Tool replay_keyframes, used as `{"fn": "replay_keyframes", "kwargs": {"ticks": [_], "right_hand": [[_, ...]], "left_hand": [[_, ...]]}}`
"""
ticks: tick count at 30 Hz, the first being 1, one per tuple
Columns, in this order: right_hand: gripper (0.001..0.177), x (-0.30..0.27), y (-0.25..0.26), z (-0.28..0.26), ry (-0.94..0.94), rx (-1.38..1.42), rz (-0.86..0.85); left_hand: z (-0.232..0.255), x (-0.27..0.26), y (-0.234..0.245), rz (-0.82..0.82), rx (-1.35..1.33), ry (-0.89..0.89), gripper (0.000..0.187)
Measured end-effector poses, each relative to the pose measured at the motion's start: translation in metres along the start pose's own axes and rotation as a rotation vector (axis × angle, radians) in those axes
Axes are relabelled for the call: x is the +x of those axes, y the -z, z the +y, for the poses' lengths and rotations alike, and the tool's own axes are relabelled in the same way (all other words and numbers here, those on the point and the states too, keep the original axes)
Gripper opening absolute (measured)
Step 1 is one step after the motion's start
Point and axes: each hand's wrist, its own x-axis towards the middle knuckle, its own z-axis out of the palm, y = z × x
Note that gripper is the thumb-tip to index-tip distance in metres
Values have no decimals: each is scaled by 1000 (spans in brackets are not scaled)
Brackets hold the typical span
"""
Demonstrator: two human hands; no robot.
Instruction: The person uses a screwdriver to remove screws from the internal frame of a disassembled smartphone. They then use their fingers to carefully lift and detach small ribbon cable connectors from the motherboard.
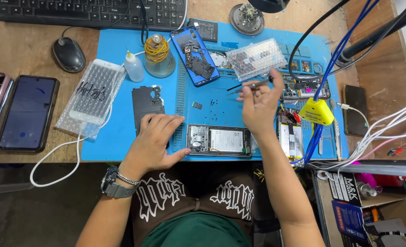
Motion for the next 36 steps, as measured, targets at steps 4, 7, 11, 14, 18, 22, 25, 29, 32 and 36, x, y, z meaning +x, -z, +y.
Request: {"fn": "replay_keyframes", "kwargs": {"ticks": [4,7,11,14,18,22,25,29,32,36], "right_hand": [[66,6,-16,25,-64,-18,51],[62,7,-21,25,-49,-46,-3],[69,4,-16,23,-109,92,34],[68,-2,-10,15,-99,119,48],[72,-13,-9,-29,-31,156,39],[77,-37,-11,-63,-13,176,16],[76,-49,-14,-76,5,202,9],[75,-55,-14,-82,30,197,14],[74,-54,-9,-84,33,210,19],[73,-48,-2,-90,64,196,-9]], "left_hand": [[0,3,-1,11,26,-4,79],[0,2,0,15,12,15,78],[0,1,-1,46,-34,20,77],[4,2,-1,111,-65,-2,69],[4,3,-14,361,-35,-29,28],[29,16,-25,454,-22,-32,21],[42,30,-26,486,-9,-71,21],[50,42,-26,496,-5,-150,8],[52,46,-26,475,4,-175,7],[59,53,-17,443,13,-205,9]]}}
